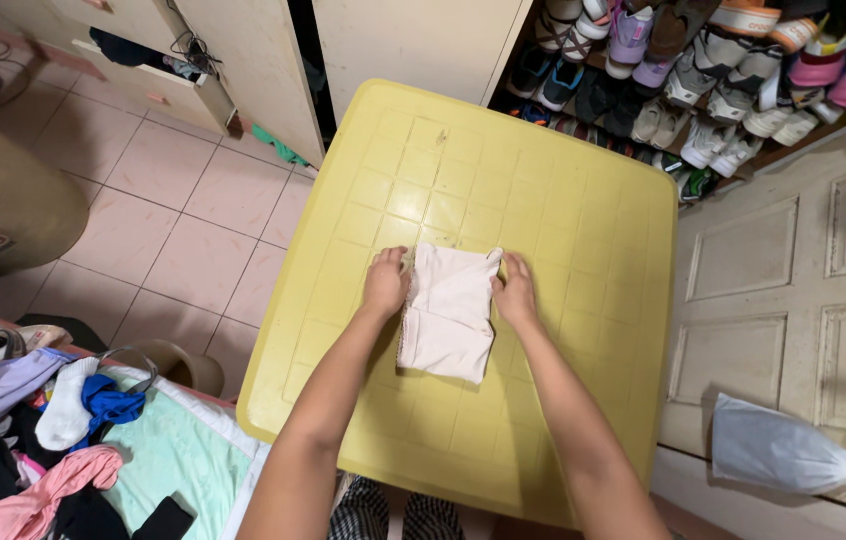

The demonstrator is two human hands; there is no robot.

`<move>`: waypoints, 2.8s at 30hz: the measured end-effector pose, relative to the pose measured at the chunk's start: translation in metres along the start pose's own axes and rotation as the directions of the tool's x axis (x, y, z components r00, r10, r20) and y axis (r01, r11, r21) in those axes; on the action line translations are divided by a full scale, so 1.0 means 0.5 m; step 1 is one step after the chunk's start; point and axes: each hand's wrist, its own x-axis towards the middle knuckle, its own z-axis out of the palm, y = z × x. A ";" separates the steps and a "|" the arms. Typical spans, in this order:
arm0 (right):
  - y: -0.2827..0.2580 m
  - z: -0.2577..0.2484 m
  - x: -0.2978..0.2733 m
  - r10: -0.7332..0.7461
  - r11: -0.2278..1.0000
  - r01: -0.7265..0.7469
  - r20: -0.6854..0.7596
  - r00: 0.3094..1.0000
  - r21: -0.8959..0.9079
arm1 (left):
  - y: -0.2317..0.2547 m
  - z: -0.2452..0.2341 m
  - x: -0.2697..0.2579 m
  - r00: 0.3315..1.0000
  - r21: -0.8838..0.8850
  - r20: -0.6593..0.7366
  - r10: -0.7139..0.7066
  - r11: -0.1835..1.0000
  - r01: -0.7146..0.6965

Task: The person folds a shirt, a pair of underwear, a pair of shorts, a handkerchief, and two pairs of socks by hand on a yellow table and places each item onto a bed.

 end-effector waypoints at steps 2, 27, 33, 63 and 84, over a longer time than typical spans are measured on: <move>0.009 0.031 0.039 -0.005 1.000 0.005 0.050 0.999 -0.004 | 0.002 0.025 0.039 0.999 0.030 -0.020 -0.030 0.999 0.030; -0.167 -0.164 -0.252 -0.250 0.903 0.414 0.644 0.723 -0.115 | -0.017 -0.090 -0.217 0.776 0.027 0.387 0.498 0.836 -0.549; -0.273 -0.190 -0.277 -0.121 0.935 0.294 0.605 0.787 -0.196 | -0.026 -0.053 -0.257 0.769 0.151 0.360 0.528 0.781 -0.606; -1.136 0.396 -0.878 -0.527 0.575 -0.703 0.847 0.072 0.418 | -0.311 -0.549 -1.398 0.587 -0.818 -0.501 -0.636 0.569 -0.083; -1.648 0.359 -1.865 -0.870 0.316 -0.065 0.262 -0.417 0.947 | -0.349 -0.594 -2.355 -0.277 -0.669 -0.703 -0.655 0.742 -0.056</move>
